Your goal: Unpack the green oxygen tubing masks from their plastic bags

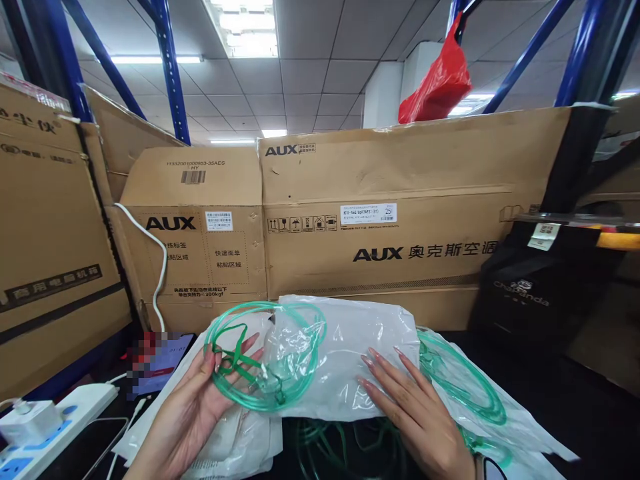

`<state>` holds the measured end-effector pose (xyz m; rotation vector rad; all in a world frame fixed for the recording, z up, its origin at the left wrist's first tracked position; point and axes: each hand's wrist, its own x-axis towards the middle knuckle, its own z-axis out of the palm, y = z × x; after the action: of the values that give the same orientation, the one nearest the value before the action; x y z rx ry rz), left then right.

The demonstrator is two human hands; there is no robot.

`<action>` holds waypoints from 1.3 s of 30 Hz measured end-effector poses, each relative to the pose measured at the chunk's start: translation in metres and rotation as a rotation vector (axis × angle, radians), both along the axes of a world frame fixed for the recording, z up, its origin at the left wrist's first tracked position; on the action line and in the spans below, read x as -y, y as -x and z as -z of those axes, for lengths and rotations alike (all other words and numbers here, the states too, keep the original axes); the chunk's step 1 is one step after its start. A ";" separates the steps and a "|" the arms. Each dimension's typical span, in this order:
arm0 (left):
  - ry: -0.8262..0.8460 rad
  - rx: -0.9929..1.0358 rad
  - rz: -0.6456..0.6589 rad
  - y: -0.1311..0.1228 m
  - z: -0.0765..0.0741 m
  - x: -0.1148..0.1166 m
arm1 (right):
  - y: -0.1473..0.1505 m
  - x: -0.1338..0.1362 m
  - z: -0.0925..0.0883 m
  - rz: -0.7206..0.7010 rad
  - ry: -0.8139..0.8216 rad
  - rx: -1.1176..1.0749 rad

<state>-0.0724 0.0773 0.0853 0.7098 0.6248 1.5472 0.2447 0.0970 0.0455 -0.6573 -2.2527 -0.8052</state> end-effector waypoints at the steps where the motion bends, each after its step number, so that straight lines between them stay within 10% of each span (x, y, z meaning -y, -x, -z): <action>1: -0.001 -0.007 -0.029 -0.001 0.001 -0.001 | -0.002 0.000 -0.001 0.015 -0.008 -0.023; 9: -0.031 0.057 -0.104 -0.009 0.002 -0.023 | -0.031 -0.011 -0.013 0.227 -0.121 -0.370; 16: -0.099 0.017 0.216 -0.043 0.001 -0.021 | -0.032 -0.015 -0.015 0.319 -0.159 -0.509; 26: -0.163 -0.692 -0.215 -0.091 0.009 -0.055 | -0.020 -0.016 -0.003 0.285 -0.086 -0.595; 29: -0.254 -0.805 -0.013 -0.114 0.016 -0.036 | -0.004 -0.009 0.006 0.248 0.031 -0.523; 32: -0.200 -0.578 0.254 -0.130 0.023 -0.020 | 0.018 0.004 0.012 0.140 0.109 -0.376; 36: -0.128 -0.401 0.118 -0.117 0.019 -0.023 | 0.034 0.016 0.012 -0.095 0.231 -0.058; 39: -0.065 -0.373 0.113 -0.088 0.005 -0.026 | 0.031 0.013 0.014 -0.036 0.254 -0.209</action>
<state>0.0159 0.1037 0.0806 1.0788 0.7969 1.3452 0.2139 0.0839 0.0311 -0.7768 -2.1849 -0.4136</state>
